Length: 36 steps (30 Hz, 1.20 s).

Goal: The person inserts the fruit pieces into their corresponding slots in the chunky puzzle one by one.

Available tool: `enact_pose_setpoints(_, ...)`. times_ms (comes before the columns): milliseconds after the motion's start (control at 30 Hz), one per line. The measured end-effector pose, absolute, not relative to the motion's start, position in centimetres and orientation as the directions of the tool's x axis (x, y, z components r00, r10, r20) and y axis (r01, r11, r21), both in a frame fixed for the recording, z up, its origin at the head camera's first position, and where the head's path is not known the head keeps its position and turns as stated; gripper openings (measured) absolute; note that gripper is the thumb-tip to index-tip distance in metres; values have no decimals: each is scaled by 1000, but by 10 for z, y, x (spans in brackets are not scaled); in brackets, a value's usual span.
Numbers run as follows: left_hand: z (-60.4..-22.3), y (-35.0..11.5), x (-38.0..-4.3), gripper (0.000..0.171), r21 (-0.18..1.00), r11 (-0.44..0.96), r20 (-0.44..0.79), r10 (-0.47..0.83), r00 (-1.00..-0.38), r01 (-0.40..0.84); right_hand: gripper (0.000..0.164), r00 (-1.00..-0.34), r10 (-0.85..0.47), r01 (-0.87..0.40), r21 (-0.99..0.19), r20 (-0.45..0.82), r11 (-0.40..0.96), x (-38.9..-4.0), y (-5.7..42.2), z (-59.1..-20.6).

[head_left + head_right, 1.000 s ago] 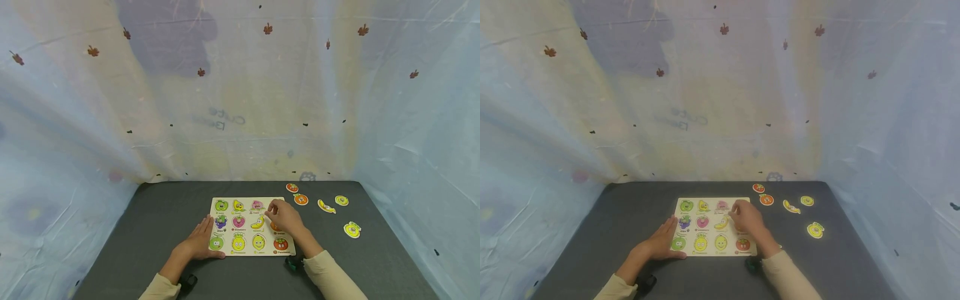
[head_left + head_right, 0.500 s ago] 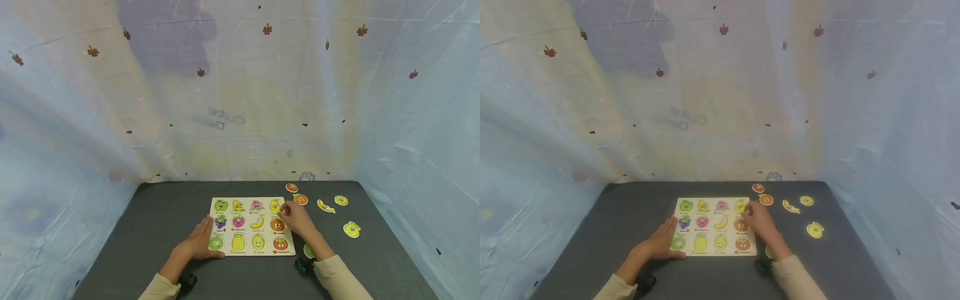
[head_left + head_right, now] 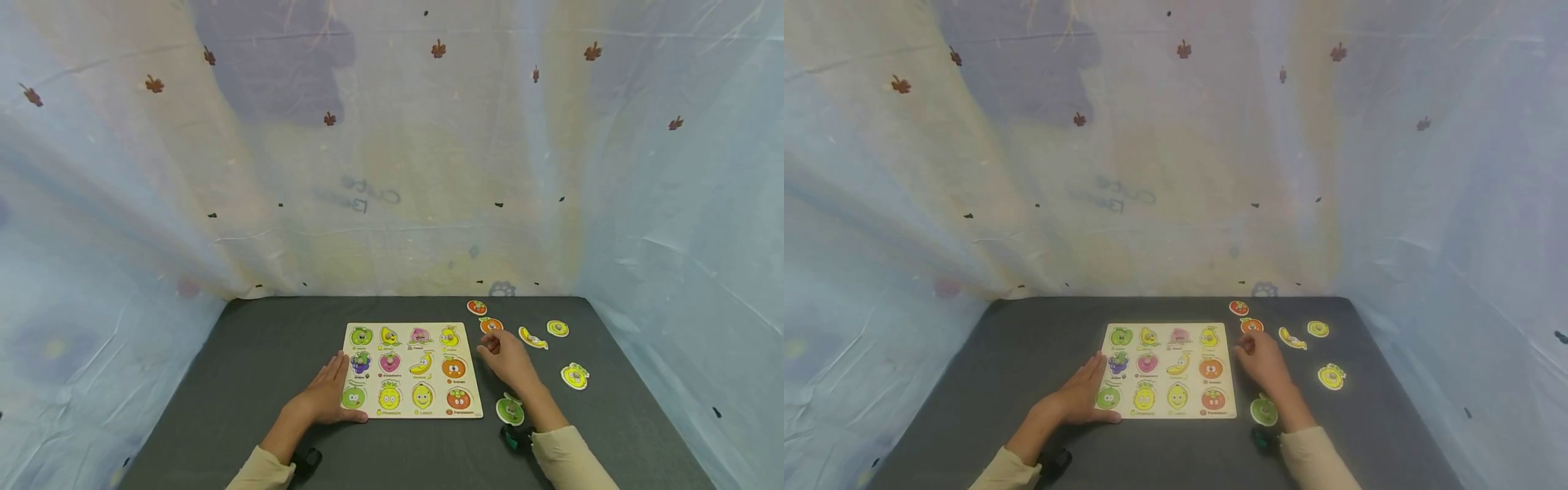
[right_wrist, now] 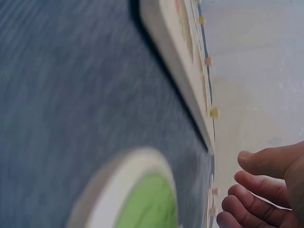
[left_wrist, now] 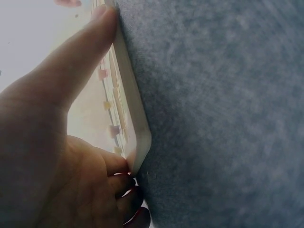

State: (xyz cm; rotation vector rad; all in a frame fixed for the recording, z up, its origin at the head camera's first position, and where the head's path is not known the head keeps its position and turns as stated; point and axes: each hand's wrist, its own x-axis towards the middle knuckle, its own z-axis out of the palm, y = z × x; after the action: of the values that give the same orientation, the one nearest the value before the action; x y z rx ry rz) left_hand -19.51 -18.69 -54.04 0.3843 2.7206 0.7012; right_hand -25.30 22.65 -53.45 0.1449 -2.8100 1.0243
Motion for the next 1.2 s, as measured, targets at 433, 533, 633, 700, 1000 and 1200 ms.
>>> enact_pose_setpoints(433,-541,-185,-196,136,449,878,-247,299,-922,164,19,-983,26,-95,-631,180,770,-246,260,-534)
enact_pose_setpoints(533,-540,-184,-195,136,450,877,-244,301,-922,168,20,-982,45,-83,-624,186,777,-247,268,-534)
enact_pose_setpoints(633,-539,-184,-195,136,451,876,-241,302,-922,170,21,-980,67,-66,-621,188,781,-247,276,-534)
enact_pose_setpoints(700,-539,-184,-195,136,446,879,-245,300,-922,167,22,-980,85,-46,-618,181,785,-247,281,-535)
enact_pose_setpoints(1000,-540,-185,-195,136,452,876,-243,302,-922,168,26,-971,154,9,-618,182,786,-252,302,-537)
enact_pose_setpoints(1200,-541,-185,-196,136,445,879,-240,300,-923,171,26,-969,186,45,-619,165,784,-258,312,-539)
